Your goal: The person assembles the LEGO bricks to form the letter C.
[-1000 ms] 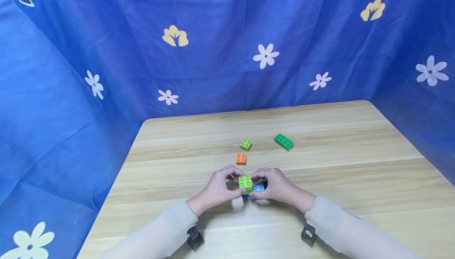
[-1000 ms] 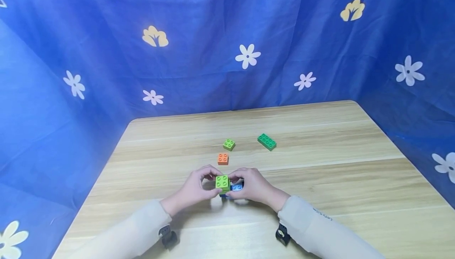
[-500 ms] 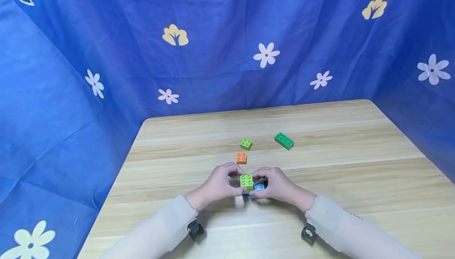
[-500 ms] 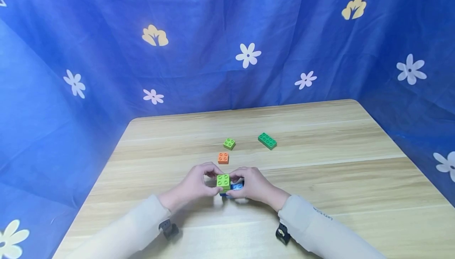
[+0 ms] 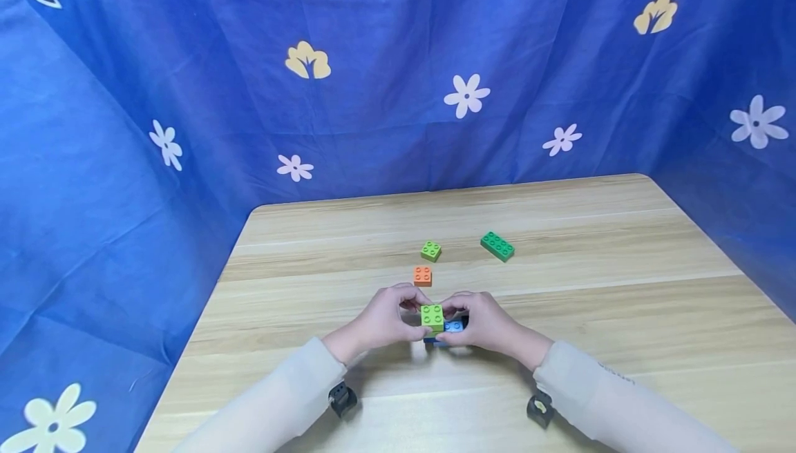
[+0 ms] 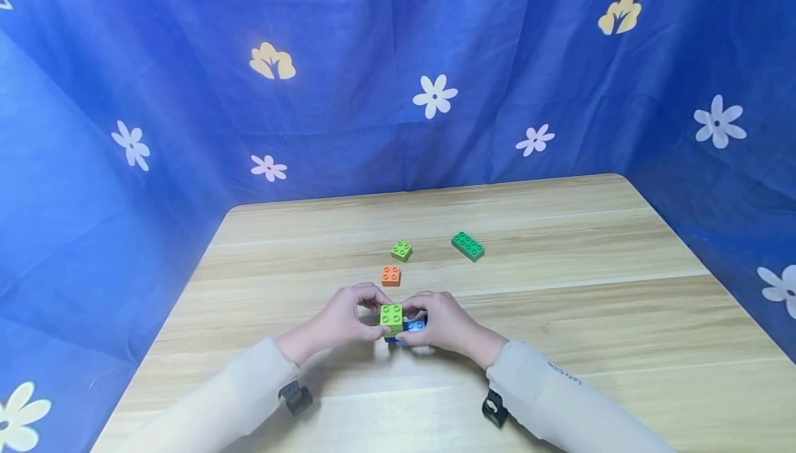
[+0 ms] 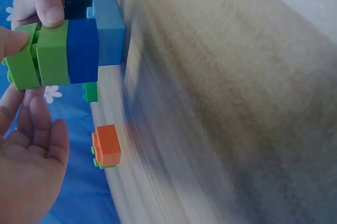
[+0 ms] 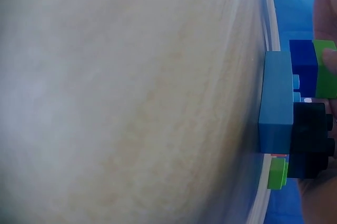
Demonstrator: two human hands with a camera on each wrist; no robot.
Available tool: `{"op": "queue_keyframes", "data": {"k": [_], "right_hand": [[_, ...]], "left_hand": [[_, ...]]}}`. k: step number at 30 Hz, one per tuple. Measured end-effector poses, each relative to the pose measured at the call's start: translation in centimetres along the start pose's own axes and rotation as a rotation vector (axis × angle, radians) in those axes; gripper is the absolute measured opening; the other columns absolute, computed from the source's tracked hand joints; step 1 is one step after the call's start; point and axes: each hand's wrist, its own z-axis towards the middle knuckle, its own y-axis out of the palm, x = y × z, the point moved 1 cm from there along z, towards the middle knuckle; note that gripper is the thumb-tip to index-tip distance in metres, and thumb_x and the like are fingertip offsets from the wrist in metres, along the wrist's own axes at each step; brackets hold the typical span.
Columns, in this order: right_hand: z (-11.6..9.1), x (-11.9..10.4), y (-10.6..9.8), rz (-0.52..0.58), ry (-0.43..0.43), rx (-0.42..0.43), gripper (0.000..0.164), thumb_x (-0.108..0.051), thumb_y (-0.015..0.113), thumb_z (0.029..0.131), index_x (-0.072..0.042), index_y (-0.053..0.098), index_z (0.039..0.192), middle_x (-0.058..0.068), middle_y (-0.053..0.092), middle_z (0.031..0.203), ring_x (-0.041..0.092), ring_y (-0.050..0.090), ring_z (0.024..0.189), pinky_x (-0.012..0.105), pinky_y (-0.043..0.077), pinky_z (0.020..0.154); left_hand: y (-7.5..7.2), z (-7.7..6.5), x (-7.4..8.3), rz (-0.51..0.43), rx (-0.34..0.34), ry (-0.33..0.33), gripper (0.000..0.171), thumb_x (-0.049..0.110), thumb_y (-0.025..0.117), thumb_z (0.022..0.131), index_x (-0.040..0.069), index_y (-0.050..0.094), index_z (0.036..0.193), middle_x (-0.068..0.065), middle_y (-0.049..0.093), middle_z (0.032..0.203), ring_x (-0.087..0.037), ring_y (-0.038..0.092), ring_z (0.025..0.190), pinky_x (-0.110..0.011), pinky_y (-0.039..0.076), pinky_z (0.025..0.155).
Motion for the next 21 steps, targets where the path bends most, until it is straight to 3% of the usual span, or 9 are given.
{"op": "queue_keyframes", "data": {"k": [9, 16, 21], "right_hand": [[0.02, 0.0, -0.01, 0.022, -0.001, -0.014, 0.035, -0.021, 0.085, 0.07, -0.008, 0.071, 0.099, -0.003, 0.068, 0.092, 0.015, 0.064, 0.082, 0.028, 0.053, 0.077], [0.08, -0.02, -0.04, 0.018, -0.002, -0.008, 0.035, -0.017, 0.085, 0.069, -0.007, 0.071, 0.099, -0.004, 0.068, 0.091, 0.014, 0.064, 0.082, 0.027, 0.053, 0.077], [0.09, -0.05, -0.14, 0.011, -0.02, -0.007, 0.035, -0.018, 0.085, 0.069, -0.008, 0.071, 0.099, -0.005, 0.068, 0.091, 0.014, 0.064, 0.082, 0.028, 0.054, 0.075]], "left_hand": [[-0.1, -0.01, -0.6, -0.076, -0.012, -0.058, 0.032, 0.002, 0.081, 0.069, 0.005, 0.068, 0.098, 0.001, 0.063, 0.094, -0.017, 0.059, 0.085, -0.033, 0.052, 0.081], [-0.09, -0.01, 0.17, 0.009, -0.001, 0.01, 0.031, 0.0, 0.081, 0.066, 0.005, 0.068, 0.094, 0.001, 0.064, 0.094, -0.018, 0.06, 0.084, -0.029, 0.052, 0.079], [0.07, -0.12, 0.19, -0.006, 0.016, -0.028, 0.032, -0.001, 0.081, 0.065, 0.005, 0.068, 0.093, 0.001, 0.064, 0.093, -0.02, 0.06, 0.085, -0.031, 0.051, 0.081]]}}
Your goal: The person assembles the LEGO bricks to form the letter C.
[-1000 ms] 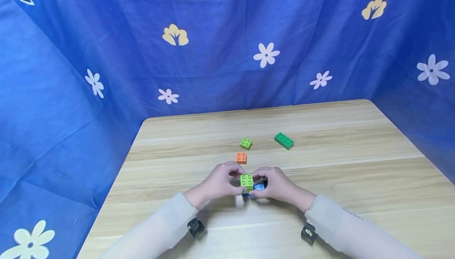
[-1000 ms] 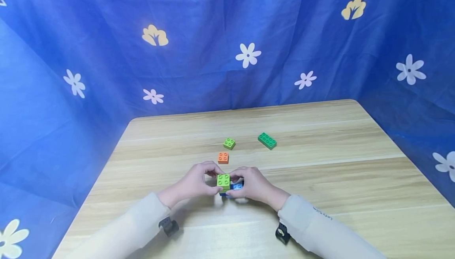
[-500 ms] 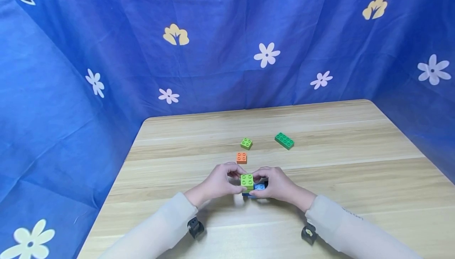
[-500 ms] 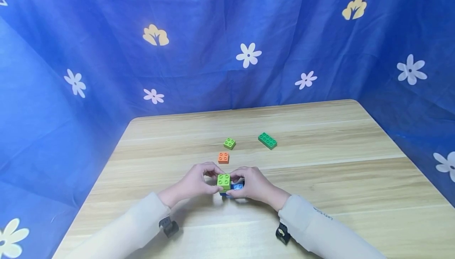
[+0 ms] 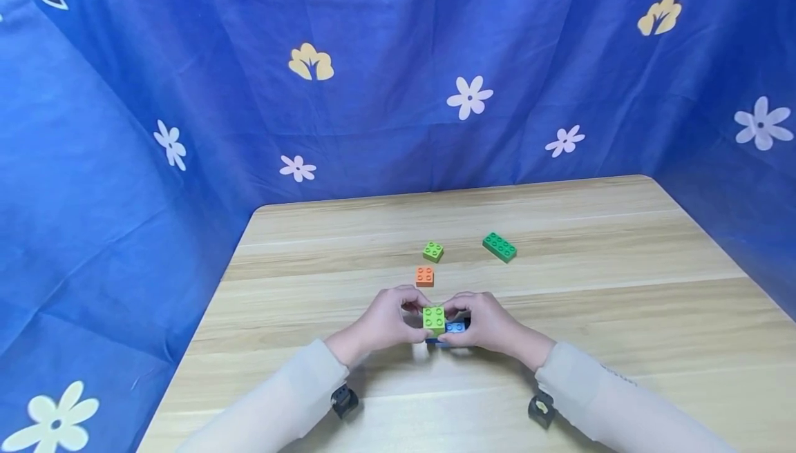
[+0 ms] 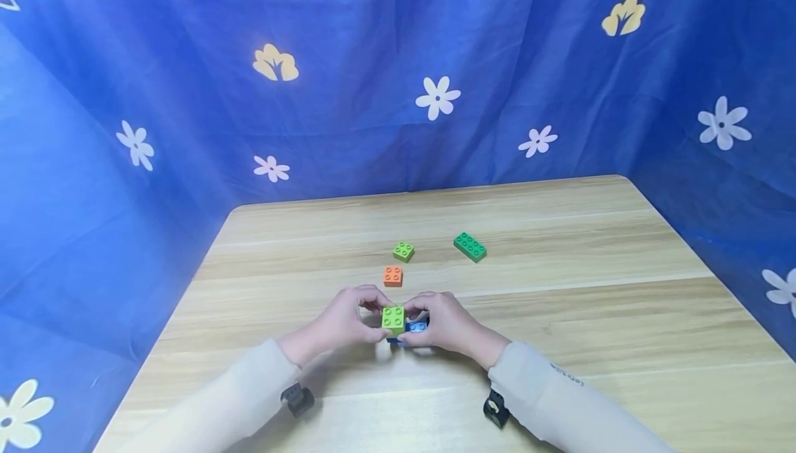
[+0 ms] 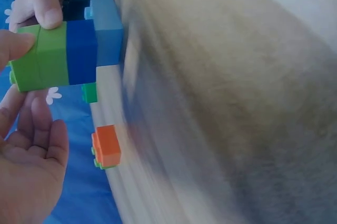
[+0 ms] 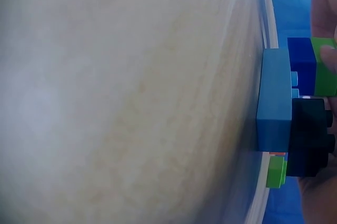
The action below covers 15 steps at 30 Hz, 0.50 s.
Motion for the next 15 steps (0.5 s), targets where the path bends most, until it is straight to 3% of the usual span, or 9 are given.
{"op": "queue_keyframes", "data": {"k": [15], "right_hand": [[-0.26, -0.19, -0.16, 0.026, 0.039, -0.015, 0.04, -0.022, 0.084, 0.071, -0.007, 0.07, 0.106, -0.002, 0.069, 0.097, 0.013, 0.064, 0.086, 0.027, 0.052, 0.079]], "left_hand": [[0.45, -0.54, -0.14, 0.048, 0.049, 0.03, 0.032, 0.003, 0.082, 0.066, 0.007, 0.067, 0.094, 0.006, 0.062, 0.092, -0.017, 0.06, 0.086, -0.03, 0.05, 0.084]]}}
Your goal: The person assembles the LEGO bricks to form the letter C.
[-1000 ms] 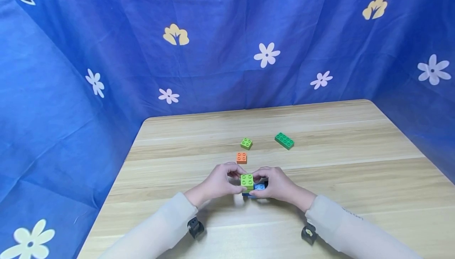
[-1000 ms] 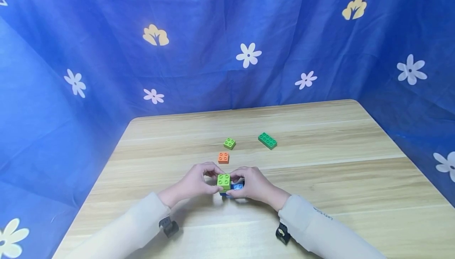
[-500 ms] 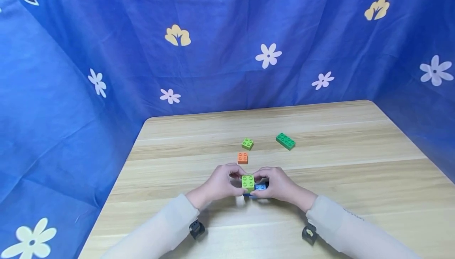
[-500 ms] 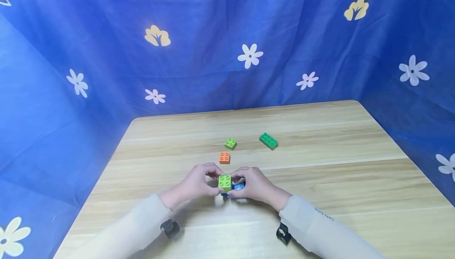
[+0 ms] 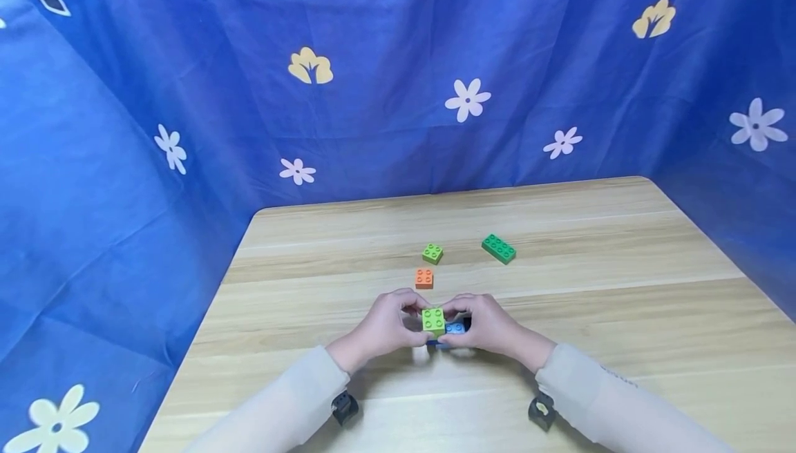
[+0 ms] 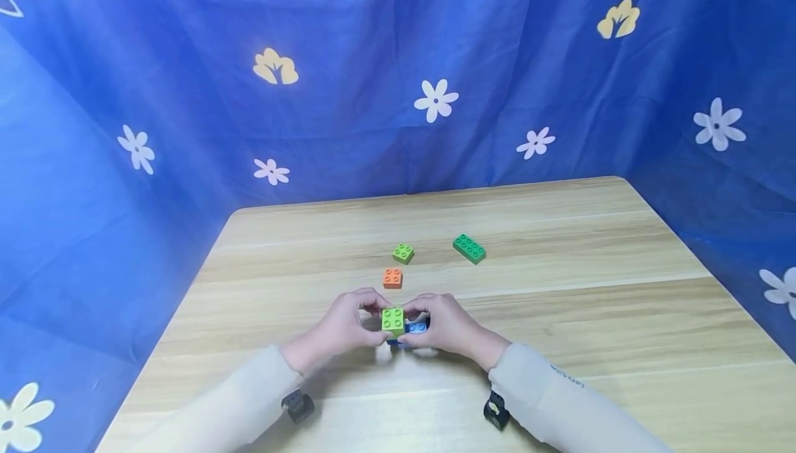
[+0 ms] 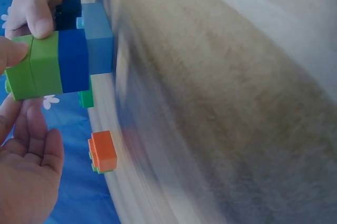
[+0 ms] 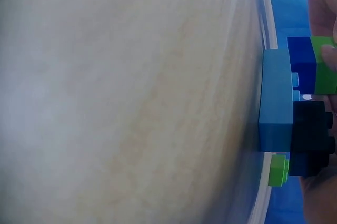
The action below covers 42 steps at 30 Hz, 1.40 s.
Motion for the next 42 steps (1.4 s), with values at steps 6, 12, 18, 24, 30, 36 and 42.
{"op": "queue_keyframes", "data": {"k": [6, 12, 18, 24, 30, 36, 42], "right_hand": [[0.1, -0.4, -0.5, 0.057, -0.001, 0.035, 0.045, -0.034, 0.083, 0.072, -0.014, 0.068, 0.11, -0.007, 0.068, 0.103, 0.011, 0.063, 0.093, 0.034, 0.052, 0.085], [0.2, -0.5, -0.8, 0.036, -0.001, 0.041, 0.041, -0.038, 0.08, 0.074, -0.02, 0.068, 0.108, -0.016, 0.066, 0.1, 0.006, 0.061, 0.093, 0.035, 0.051, 0.085], [0.1, -0.4, -0.7, 0.021, 0.008, 0.055, 0.038, -0.034, 0.081, 0.074, -0.017, 0.069, 0.106, -0.013, 0.067, 0.096, 0.007, 0.062, 0.089, 0.036, 0.052, 0.084], [0.1, -0.3, -0.4, 0.037, -0.005, 0.077, 0.035, -0.028, 0.082, 0.075, -0.015, 0.069, 0.104, -0.01, 0.068, 0.096, 0.008, 0.063, 0.088, 0.035, 0.052, 0.083], [0.1, -0.4, -0.4, 0.036, -0.009, 0.079, 0.035, -0.028, 0.082, 0.074, -0.014, 0.069, 0.104, -0.009, 0.069, 0.097, 0.008, 0.063, 0.088, 0.032, 0.053, 0.082], [0.2, -0.4, -0.3, 0.021, 0.001, 0.085, 0.036, -0.03, 0.083, 0.073, -0.014, 0.07, 0.103, -0.01, 0.069, 0.094, 0.007, 0.063, 0.086, 0.033, 0.052, 0.083], [0.2, -0.5, -0.4, 0.022, 0.01, 0.076, 0.036, -0.031, 0.082, 0.074, -0.014, 0.07, 0.103, -0.009, 0.069, 0.096, 0.007, 0.063, 0.087, 0.034, 0.052, 0.084]], "left_hand": [[-0.2, 0.0, 0.0, 0.017, -0.003, 0.013, 0.032, 0.002, 0.081, 0.065, 0.006, 0.068, 0.093, 0.004, 0.063, 0.091, -0.016, 0.06, 0.085, -0.03, 0.051, 0.082], [-0.2, 0.3, 0.2, 0.023, -0.014, 0.011, 0.032, 0.002, 0.081, 0.065, 0.005, 0.067, 0.093, 0.002, 0.064, 0.092, -0.017, 0.06, 0.084, -0.029, 0.052, 0.079], [-0.1, 0.4, 0.2, 0.02, -0.026, 0.019, 0.032, 0.003, 0.081, 0.066, 0.006, 0.067, 0.094, 0.001, 0.065, 0.093, -0.019, 0.061, 0.085, -0.032, 0.052, 0.082], [-0.2, 0.3, -0.4, 0.009, -0.046, 0.046, 0.033, 0.008, 0.082, 0.07, 0.007, 0.067, 0.099, 0.004, 0.064, 0.095, -0.022, 0.061, 0.087, -0.034, 0.051, 0.083], [-1.5, 0.8, -2.0, 0.025, -0.147, 0.039, 0.051, 0.024, 0.087, 0.067, 0.01, 0.065, 0.111, 0.007, 0.064, 0.105, -0.016, 0.059, 0.095, -0.032, 0.049, 0.086], [-2.9, 2.0, -3.8, 0.028, -0.14, -0.03, 0.058, 0.018, 0.088, 0.064, 0.003, 0.063, 0.115, -0.007, 0.066, 0.11, -0.023, 0.06, 0.098, -0.036, 0.049, 0.089], [-3.2, 3.5, -5.4, -0.031, 0.011, -0.124, 0.055, 0.011, 0.085, 0.068, -0.002, 0.062, 0.116, -0.014, 0.066, 0.111, -0.028, 0.062, 0.1, -0.037, 0.051, 0.088]]}}
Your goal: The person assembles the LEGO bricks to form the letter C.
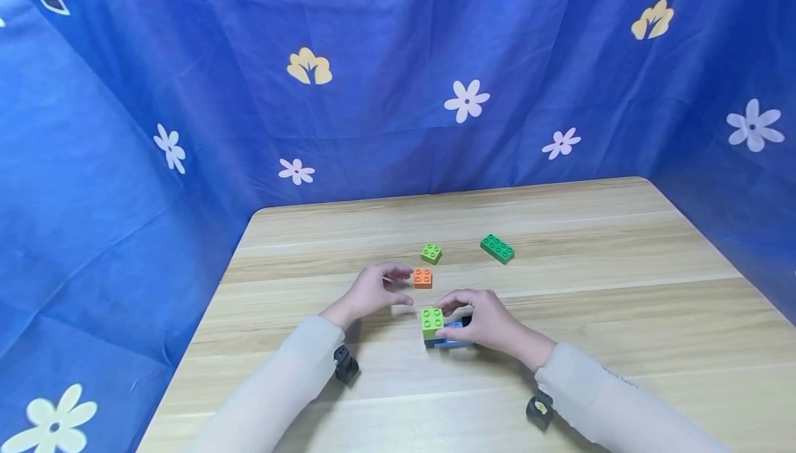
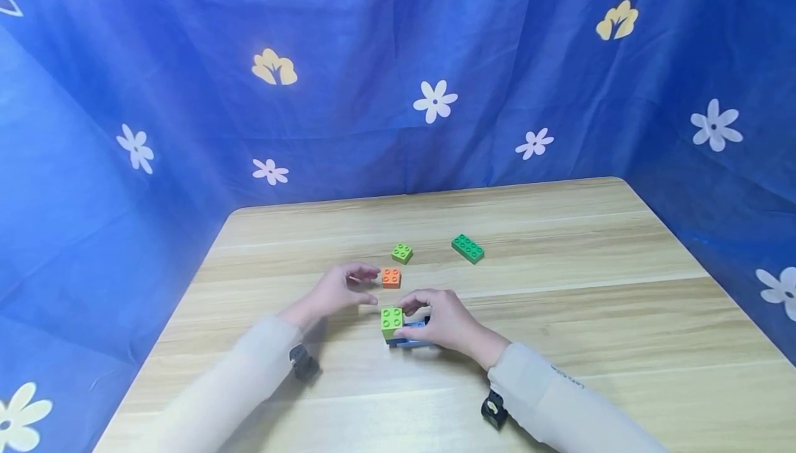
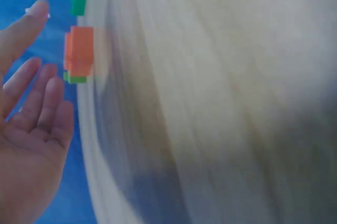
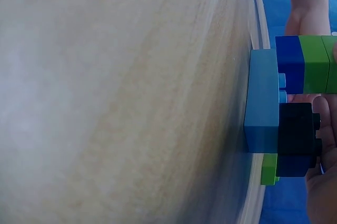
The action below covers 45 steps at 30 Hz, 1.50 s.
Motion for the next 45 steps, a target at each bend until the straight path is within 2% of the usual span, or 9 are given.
{"op": "queue_keyframes", "data": {"k": [4, 9, 16, 21, 26, 31, 35, 45], "right_hand": [[0.0, 0.0, 0.0, 0.002, 0.011, -0.007, 0.035, -0.031, 0.082, 0.074, -0.014, 0.07, 0.103, -0.01, 0.069, 0.096, 0.006, 0.063, 0.087, 0.035, 0.052, 0.085], [0.0, 0.0, -0.1, 0.001, 0.022, -0.014, 0.035, -0.031, 0.082, 0.075, -0.014, 0.069, 0.103, -0.01, 0.069, 0.096, 0.006, 0.063, 0.088, 0.035, 0.051, 0.085], [0.0, 0.0, 0.0, 0.026, 0.03, -0.02, 0.036, -0.031, 0.082, 0.075, -0.013, 0.069, 0.104, -0.008, 0.068, 0.096, 0.008, 0.063, 0.088, 0.033, 0.052, 0.084], [0.0, 0.0, -0.1, 0.023, 0.026, -0.019, 0.037, -0.032, 0.082, 0.074, -0.013, 0.069, 0.103, -0.009, 0.068, 0.095, 0.007, 0.063, 0.088, 0.033, 0.052, 0.084], [0.0, 0.0, -0.1, 0.025, 0.019, -0.015, 0.036, -0.03, 0.082, 0.074, -0.014, 0.069, 0.102, -0.01, 0.068, 0.094, 0.007, 0.063, 0.087, 0.034, 0.052, 0.084], [0.0, 0.0, -0.1, 0.029, 0.019, -0.014, 0.036, -0.029, 0.083, 0.073, -0.013, 0.069, 0.102, -0.009, 0.069, 0.094, 0.007, 0.063, 0.086, 0.034, 0.052, 0.085], [0.0, 0.0, 0.0, 0.024, 0.022, -0.016, 0.037, -0.031, 0.082, 0.074, -0.013, 0.069, 0.103, -0.009, 0.068, 0.094, 0.007, 0.063, 0.086, 0.033, 0.052, 0.085], [0.0, 0.1, 0.0, 0.029, 0.032, -0.014, 0.036, -0.031, 0.083, 0.074, -0.013, 0.069, 0.103, -0.009, 0.068, 0.094, 0.007, 0.063, 0.086, 0.034, 0.052, 0.084]], "left_hand": [[0.3, 1.0, -0.7, -0.024, 0.064, -0.06, 0.055, 0.011, 0.084, 0.07, -0.001, 0.062, 0.119, -0.012, 0.065, 0.114, -0.026, 0.061, 0.103, -0.037, 0.049, 0.091], [1.0, 2.0, -1.1, -0.024, 0.078, -0.102, 0.056, 0.012, 0.084, 0.07, 0.0, 0.062, 0.12, -0.01, 0.066, 0.115, -0.024, 0.061, 0.105, -0.034, 0.047, 0.093], [1.7, 2.9, -1.2, 0.042, 0.073, -0.092, 0.054, 0.013, 0.085, 0.069, 0.001, 0.064, 0.117, -0.009, 0.067, 0.11, -0.022, 0.061, 0.101, -0.033, 0.049, 0.089], [2.0, 3.1, -1.2, 0.066, 0.076, -0.102, 0.048, 0.011, 0.085, 0.069, 0.003, 0.067, 0.113, -0.007, 0.067, 0.109, -0.021, 0.061, 0.098, -0.032, 0.049, 0.089], [2.0, 3.1, -1.2, 0.094, 0.078, -0.093, 0.04, 0.011, 0.085, 0.069, 0.005, 0.07, 0.106, -0.004, 0.068, 0.101, -0.018, 0.062, 0.093, -0.031, 0.05, 0.085], [1.8, 2.8, -1.3, 0.091, 0.081, -0.104, 0.035, 0.011, 0.083, 0.072, 0.004, 0.07, 0.103, -0.002, 0.068, 0.097, -0.016, 0.061, 0.089, -0.031, 0.05, 0.083], [1.6, 1.9, -1.4, 0.043, 0.095, -0.121, 0.033, 0.009, 0.081, 0.074, 0.003, 0.069, 0.104, -0.002, 0.067, 0.094, -0.016, 0.06, 0.086, -0.03, 0.051, 0.079], [1.3, -0.8, -0.2, -0.099, 0.112, -0.071, 0.032, 0.012, 0.078, 0.078, 0.004, 0.067, 0.106, -0.002, 0.067, 0.091, -0.016, 0.062, 0.082, -0.03, 0.053, 0.075]]}}
